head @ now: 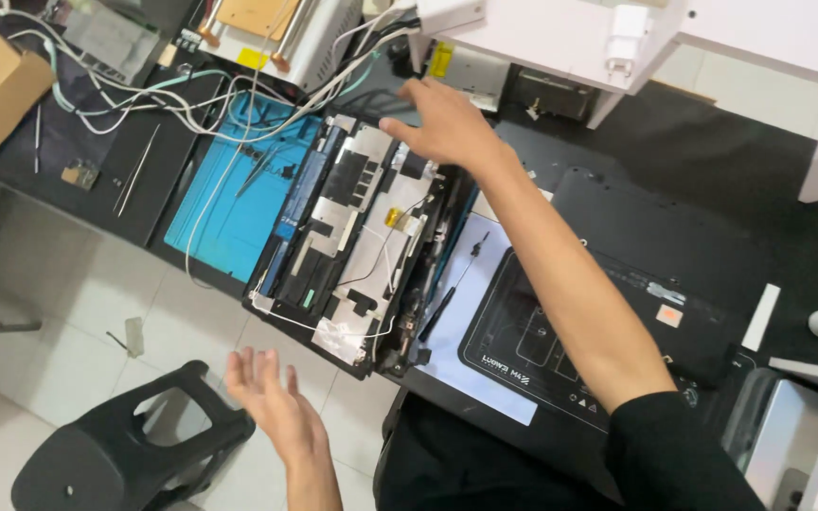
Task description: The person disassembles a laptop by removing the screen and back cover, then reassembles it by placing the back cover and securing it with screws. The person handles the laptop screen, back cover, and internal components throughout the process.
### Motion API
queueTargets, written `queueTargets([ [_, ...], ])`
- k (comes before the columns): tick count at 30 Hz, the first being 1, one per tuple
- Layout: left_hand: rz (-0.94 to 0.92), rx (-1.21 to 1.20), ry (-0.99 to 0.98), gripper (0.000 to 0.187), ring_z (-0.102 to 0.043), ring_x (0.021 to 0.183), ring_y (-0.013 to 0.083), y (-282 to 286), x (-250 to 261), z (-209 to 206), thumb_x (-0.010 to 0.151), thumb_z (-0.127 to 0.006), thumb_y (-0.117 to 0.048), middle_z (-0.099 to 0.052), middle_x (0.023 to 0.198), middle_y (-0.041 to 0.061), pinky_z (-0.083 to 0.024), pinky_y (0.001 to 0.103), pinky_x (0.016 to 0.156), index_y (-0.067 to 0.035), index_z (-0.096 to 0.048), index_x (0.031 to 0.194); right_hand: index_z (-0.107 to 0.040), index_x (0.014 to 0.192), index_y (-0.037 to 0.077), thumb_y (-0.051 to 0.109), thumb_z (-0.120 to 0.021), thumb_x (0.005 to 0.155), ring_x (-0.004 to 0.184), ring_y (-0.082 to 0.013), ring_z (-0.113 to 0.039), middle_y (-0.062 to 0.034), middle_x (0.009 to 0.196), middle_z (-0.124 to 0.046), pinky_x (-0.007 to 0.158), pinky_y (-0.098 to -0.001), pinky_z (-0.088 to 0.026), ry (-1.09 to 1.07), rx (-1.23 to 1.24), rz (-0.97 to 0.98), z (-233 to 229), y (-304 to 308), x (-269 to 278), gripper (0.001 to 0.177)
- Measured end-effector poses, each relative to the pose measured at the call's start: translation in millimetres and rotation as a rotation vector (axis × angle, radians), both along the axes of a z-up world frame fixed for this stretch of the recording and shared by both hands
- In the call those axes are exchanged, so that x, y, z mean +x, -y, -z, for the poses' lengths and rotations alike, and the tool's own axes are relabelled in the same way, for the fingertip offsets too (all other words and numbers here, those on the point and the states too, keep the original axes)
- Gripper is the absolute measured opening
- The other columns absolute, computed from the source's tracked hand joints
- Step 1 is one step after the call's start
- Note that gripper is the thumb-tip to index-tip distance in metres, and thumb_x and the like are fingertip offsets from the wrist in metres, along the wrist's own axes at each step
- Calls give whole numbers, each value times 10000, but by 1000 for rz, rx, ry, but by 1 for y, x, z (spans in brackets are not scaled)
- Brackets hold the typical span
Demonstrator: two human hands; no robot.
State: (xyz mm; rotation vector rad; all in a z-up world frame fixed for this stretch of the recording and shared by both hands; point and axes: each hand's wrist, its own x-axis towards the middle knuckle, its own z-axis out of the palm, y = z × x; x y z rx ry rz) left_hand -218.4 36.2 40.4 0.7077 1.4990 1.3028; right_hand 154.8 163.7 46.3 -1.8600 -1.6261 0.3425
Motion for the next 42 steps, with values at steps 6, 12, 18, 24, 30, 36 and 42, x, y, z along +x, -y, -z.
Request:
queueTargets([
  [6,124,-219,343,623,-478,1328,242,8,3,40,956,-593,-237,-463,1485,120,-389,458,1091,-114,-328,1506,-622,1327,-72,802,-642,744,1220,-388,-650,-283,1306,-657,1044,-438,-517,-27,-683,28,29,-35,17,1051],
  [12,219,-179,406,443,-533,1219,211,8,13,50,985,-578,-135,-583,1337,122,-417,425,1051,-2,-466,1393,-694,1258,-24,784,-668,725,1082,-337,-707,-209,1172,-728,968,-421,-528,-122,-689,-40,54,-38,31,969],
  [18,170,-307,260,534,-522,1232,158,5,23,28,907,-584,-120,-571,1393,50,-374,426,1049,-96,-460,1426,-810,1110,67,781,-629,708,1006,-303,-722,-165,1128,-751,893,-408,-541,-149,-791,-85,51,-46,30,839],
  [24,179,-320,217,564,-506,1235,170,7,22,29,891,-595,-126,-565,1405,36,-365,410,1014,-110,-463,1439,-804,1047,-10,865,-544,759,1005,-332,-726,-210,1097,-771,903,-444,-532,-156,-826,-41,37,-45,24,958],
  [30,161,-291,170,560,-508,1217,164,7,21,37,896,-627,-125,-577,1365,22,-368,413,1029,-93,-474,1434,-762,1138,5,860,-570,713,1045,-319,-714,-173,1133,-745,929,-409,-521,-204,-802,-69,49,-49,28,973],
  [36,83,-310,214,583,-554,1168,194,1,9,53,884,-669,-163,-605,1273,122,-397,459,1036,-70,-472,1425,-726,1151,-79,850,-594,722,1036,-352,-722,-254,1118,-743,901,-427,-541,-185,-774,-54,64,-51,32,1032],
  [42,124,-316,204,526,-557,1168,175,-9,9,52,874,-697,-217,-630,1236,85,-414,501,1005,-21,-534,1335,-735,1101,-79,804,-661,733,964,-298,-720,-203,1046,-729,832,-385,-545,-278,-725,-66,65,-48,32,959],
])
